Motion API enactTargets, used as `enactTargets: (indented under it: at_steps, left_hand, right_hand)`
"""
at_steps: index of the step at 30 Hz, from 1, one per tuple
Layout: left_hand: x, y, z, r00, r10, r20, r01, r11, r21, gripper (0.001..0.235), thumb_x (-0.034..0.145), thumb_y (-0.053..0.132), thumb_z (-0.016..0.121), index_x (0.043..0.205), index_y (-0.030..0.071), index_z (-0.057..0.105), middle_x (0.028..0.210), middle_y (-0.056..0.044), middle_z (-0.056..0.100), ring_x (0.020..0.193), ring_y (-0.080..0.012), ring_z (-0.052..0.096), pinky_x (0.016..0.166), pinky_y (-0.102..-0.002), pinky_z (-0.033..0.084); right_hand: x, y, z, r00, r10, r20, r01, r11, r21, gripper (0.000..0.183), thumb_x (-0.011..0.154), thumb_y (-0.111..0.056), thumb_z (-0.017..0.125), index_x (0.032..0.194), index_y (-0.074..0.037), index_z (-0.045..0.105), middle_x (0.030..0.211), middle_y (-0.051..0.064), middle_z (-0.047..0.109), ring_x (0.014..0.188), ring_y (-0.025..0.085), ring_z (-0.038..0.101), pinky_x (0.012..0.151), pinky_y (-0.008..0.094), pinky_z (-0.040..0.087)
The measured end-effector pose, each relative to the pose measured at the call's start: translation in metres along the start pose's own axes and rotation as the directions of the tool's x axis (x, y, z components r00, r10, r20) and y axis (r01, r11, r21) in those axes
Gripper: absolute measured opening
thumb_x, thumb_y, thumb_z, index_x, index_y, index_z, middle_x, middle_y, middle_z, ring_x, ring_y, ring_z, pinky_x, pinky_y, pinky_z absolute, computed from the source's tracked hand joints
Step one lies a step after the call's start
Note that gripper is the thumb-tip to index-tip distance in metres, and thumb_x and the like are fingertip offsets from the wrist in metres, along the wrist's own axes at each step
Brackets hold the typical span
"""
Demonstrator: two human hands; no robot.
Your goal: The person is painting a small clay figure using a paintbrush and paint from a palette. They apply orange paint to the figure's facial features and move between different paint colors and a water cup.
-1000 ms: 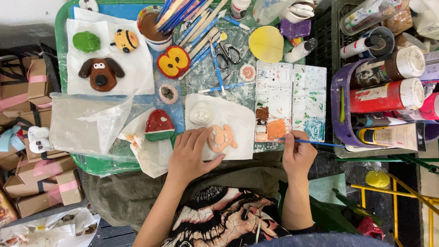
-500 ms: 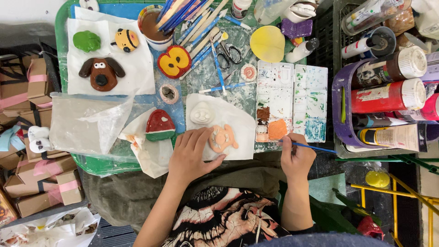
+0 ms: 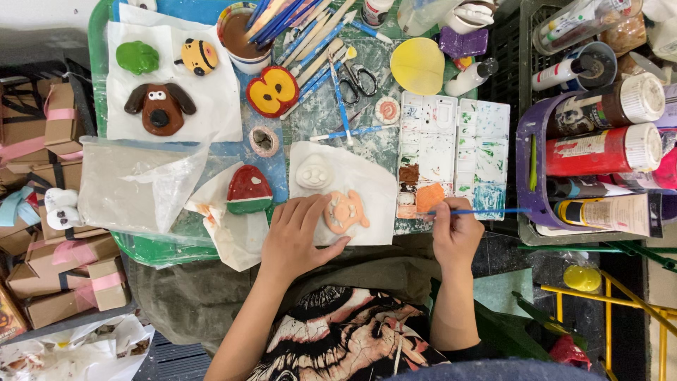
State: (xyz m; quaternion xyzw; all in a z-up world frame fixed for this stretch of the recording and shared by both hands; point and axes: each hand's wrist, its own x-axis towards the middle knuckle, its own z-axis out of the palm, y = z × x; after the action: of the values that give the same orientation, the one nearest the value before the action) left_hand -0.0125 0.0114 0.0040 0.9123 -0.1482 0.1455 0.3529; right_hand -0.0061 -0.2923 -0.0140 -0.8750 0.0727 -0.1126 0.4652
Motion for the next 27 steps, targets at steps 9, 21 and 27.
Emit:
enactTargets:
  at_steps: [9,21,27]
  left_hand:
    - [0.0,-0.001,0.0,1.0,0.008,0.006,-0.008,1.0,0.008,0.073,0.078,0.043,0.085,0.134,0.006,0.058,0.124,-0.01,0.065,0.114,-0.0308,0.061,0.097,-0.043,0.048]
    - [-0.001,-0.002,0.003,1.0,0.012,-0.006,-0.012,1.0,0.004,0.071,0.079,0.042,0.085,0.134,0.006,0.058,0.123,-0.01,0.065,0.113,-0.0306,0.061,0.096,-0.043,0.048]
    - [0.0,-0.003,0.003,1.0,0.005,-0.007,-0.005,1.0,-0.022,0.071,0.079,0.041,0.085,0.133,0.004,0.058,0.123,-0.011,0.065,0.112,-0.0315,0.061,0.096,-0.044,0.048]
  right_hand:
    - [0.008,0.0,-0.004,0.998,-0.021,0.067,0.024,0.999,-0.039,0.012,0.109,-0.012,0.059,0.102,-0.002,0.062,0.076,0.004,0.07,0.07,0.007,0.066,0.06,0.022,0.047]
    - [0.012,-0.004,0.025,0.996,-0.004,0.087,-0.037,0.888,0.459,0.01,0.111,-0.013,0.05,0.107,-0.005,0.054,0.084,0.005,0.067,0.054,0.003,0.05,0.047,0.02,0.04]
    - [0.02,-0.053,0.066,0.947,-0.038,0.318,-0.072,0.941,0.329,0.007,0.108,-0.007,0.054,0.105,-0.001,0.057,0.084,0.006,0.07,0.062,0.005,0.053,0.055,0.021,0.042]
